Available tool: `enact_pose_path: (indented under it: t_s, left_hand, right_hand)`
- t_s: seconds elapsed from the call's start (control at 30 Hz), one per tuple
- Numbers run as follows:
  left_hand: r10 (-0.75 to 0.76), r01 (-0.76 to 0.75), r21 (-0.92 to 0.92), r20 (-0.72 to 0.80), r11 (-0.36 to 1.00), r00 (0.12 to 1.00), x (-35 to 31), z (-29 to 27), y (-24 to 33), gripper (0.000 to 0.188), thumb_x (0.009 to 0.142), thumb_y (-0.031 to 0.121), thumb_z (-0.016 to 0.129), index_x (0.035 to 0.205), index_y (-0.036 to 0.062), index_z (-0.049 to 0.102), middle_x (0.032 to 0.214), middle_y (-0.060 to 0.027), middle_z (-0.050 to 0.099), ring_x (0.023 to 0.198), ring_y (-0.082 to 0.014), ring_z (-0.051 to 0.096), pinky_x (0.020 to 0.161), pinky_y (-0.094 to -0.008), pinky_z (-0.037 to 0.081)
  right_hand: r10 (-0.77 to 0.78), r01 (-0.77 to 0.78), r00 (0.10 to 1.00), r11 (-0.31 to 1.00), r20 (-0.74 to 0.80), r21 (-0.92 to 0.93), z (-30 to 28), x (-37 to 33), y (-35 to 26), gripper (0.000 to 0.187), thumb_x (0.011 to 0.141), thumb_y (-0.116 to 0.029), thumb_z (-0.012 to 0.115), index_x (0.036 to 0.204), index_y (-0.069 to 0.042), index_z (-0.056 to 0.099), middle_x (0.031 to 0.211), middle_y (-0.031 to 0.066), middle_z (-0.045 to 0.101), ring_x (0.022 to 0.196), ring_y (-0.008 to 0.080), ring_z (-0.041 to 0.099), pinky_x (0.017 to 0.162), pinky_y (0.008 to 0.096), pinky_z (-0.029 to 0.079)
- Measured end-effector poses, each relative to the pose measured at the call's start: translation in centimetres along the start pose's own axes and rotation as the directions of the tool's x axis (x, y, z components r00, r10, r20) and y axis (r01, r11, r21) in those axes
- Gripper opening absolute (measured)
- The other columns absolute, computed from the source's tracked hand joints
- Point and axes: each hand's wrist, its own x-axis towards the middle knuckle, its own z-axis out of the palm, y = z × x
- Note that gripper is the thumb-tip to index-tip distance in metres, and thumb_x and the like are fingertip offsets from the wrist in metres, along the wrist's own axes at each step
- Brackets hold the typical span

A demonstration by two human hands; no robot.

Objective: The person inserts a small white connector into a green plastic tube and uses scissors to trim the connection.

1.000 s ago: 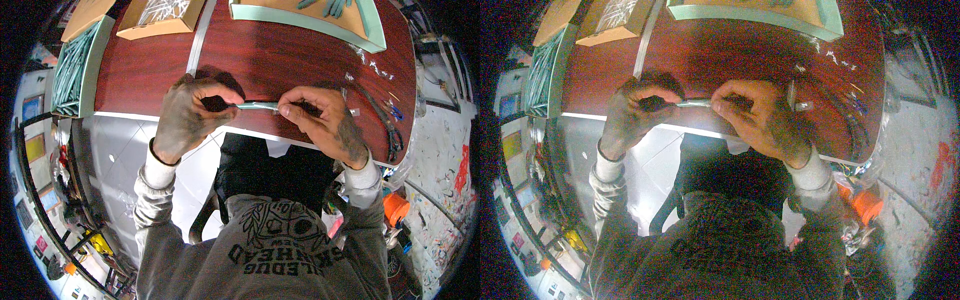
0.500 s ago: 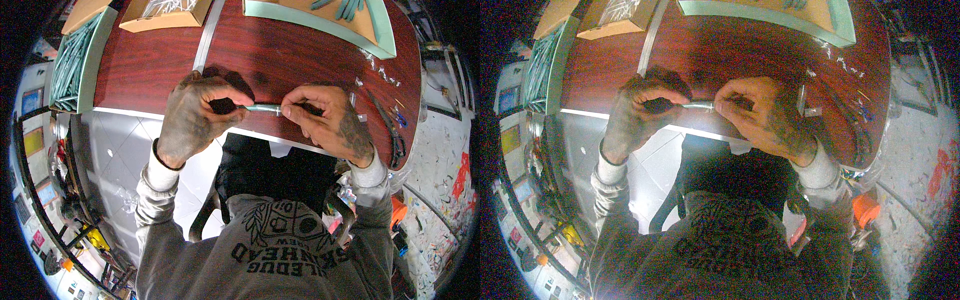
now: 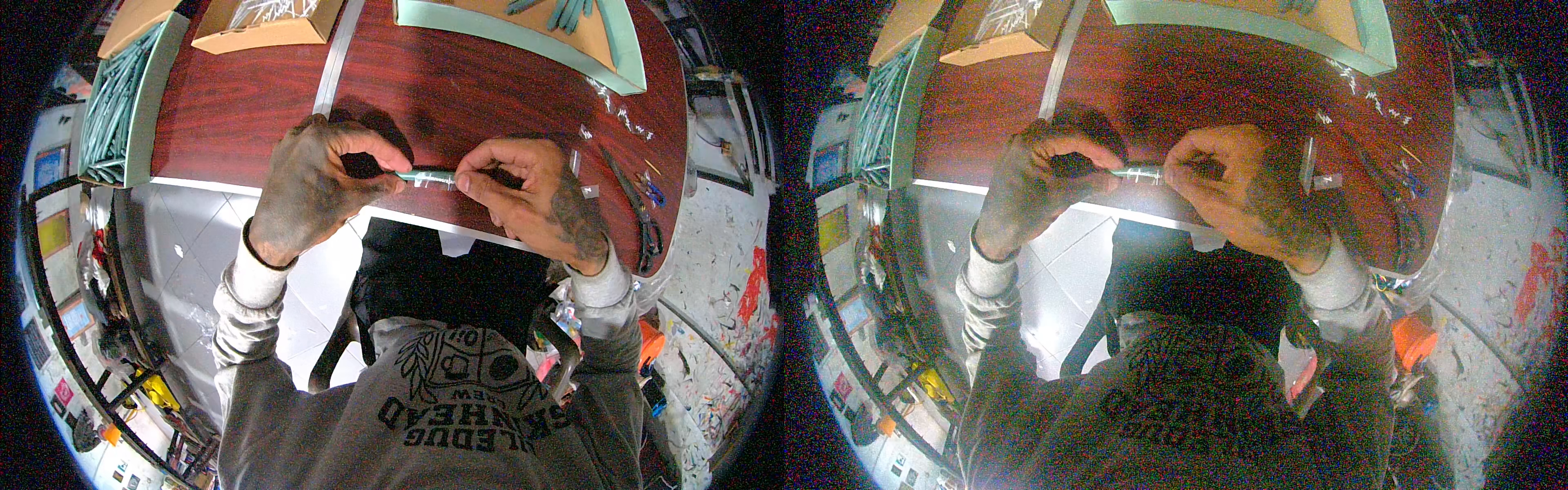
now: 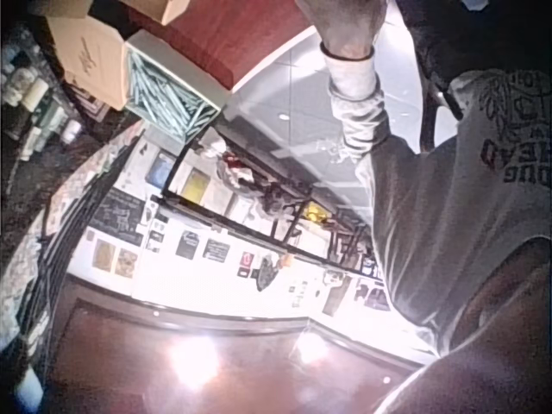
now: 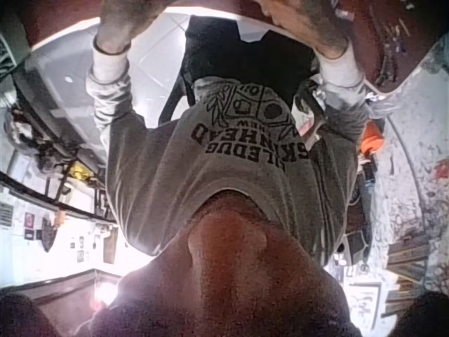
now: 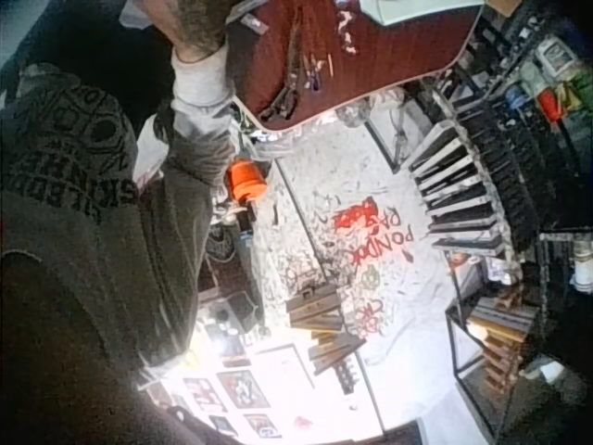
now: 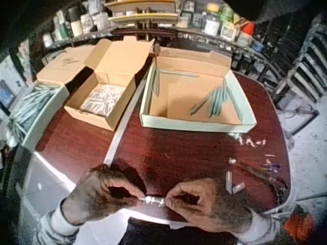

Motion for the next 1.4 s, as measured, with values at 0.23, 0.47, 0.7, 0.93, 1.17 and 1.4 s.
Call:
enact_pose_path:
  t_s: [0.23, 0.47, 0.7, 0.93, 1.17, 1.4]
  left_hand:
    - [0.111, -0.11, 0.056, -0.01, 0.992, 0.994, 0.2, 0.0, -0.3, 0.013, 0.075, -0.001, 0.08, 0.085, 0.0015, 0.073, 0.09, -0.0068, 0.068, 0.084, -0.0181, 0.066, 0.073, -0.0297, 0.053]
    - [0.124, -0.122, 0.133, -0.005, 0.984, 0.992, 0.1, -0.1, 0.0, 0.014, 0.076, -0.003, 0.079, 0.086, 0.0013, 0.071, 0.09, -0.0067, 0.069, 0.084, -0.0187, 0.067, 0.073, -0.0295, 0.053]
    - [0.264, -0.245, 0.233, -0.054, 0.941, 0.963, 0.1, 0.2, -0.3, 0.018, 0.075, 0.014, 0.083, 0.091, 0.0125, 0.075, 0.088, -0.0052, 0.073, 0.079, -0.026, 0.067, 0.076, -0.0386, 0.049]
    - [0.368, -0.316, 0.325, -0.112, 0.891, 0.923, -0.4, 0.5, -0.8, 0.019, 0.075, 0.016, 0.084, 0.091, 0.0141, 0.073, 0.089, -0.0047, 0.073, 0.081, -0.0266, 0.066, 0.078, -0.0395, 0.047]
    - [0.452, -0.397, 0.342, -0.095, 0.852, 0.887, -0.5, 0.3, -1.0, 0.022, 0.079, 0.015, 0.081, 0.098, 0.0148, 0.072, 0.093, -0.0019, 0.073, 0.085, -0.0249, 0.068, 0.08, -0.0372, 0.048]
    - [0.492, -0.442, 0.36, -0.058, 0.822, 0.868, -0.1, 0.2, -1.1, 0.026, 0.078, 0.011, 0.08, 0.102, 0.0152, 0.071, 0.089, -0.0002, 0.071, 0.084, -0.0234, 0.067, 0.077, -0.0365, 0.049]
  right_hand:
    - [0.05, -0.054, 0.998, 0.99, 0.041, 0.128, -0.1, 0.0, -0.2, 0.015, 0.097, -0.015, 0.066, 0.095, -0.001, 0.068, 0.067, 0.0002, 0.059, 0.055, 0.0071, 0.054, 0.049, 0.0253, 0.042]
    - [0.113, -0.127, 0.99, 0.971, 0.079, 0.203, -0.3, -0.2, 0.0, 0.015, 0.098, -0.014, 0.065, 0.095, 0.001, 0.067, 0.065, -0.0017, 0.057, 0.053, 0.0042, 0.052, 0.047, 0.0227, 0.041]
    - [0.045, -0.05, 0.998, 0.987, 0.031, 0.156, 0.2, 0.0, 0.3, 0.017, 0.098, -0.016, 0.066, 0.096, 0.0, 0.067, 0.064, -0.0018, 0.057, 0.053, 0.0044, 0.053, 0.048, 0.0224, 0.042]
    - [0.019, -0.021, 1.0, 0.994, 0.021, 0.107, 0.2, -0.2, 0.4, 0.017, 0.098, -0.017, 0.066, 0.097, -0.001, 0.068, 0.065, -0.0012, 0.058, 0.053, 0.0047, 0.053, 0.047, 0.0228, 0.043]
    - [0.013, -0.015, 1.0, 0.996, 0.021, 0.088, 0.2, -0.1, 0.1, 0.018, 0.098, -0.018, 0.067, 0.096, -0.001, 0.068, 0.064, -0.001, 0.058, 0.052, 0.0048, 0.053, 0.047, 0.0231, 0.042]
    - [0.049, -0.055, 0.998, 0.991, 0.046, 0.122, 0.1, -0.2, 0.1, 0.018, 0.098, -0.017, 0.066, 0.096, 0.001, 0.067, 0.063, -0.0009, 0.057, 0.052, 0.0048, 0.053, 0.046, 0.0234, 0.042]
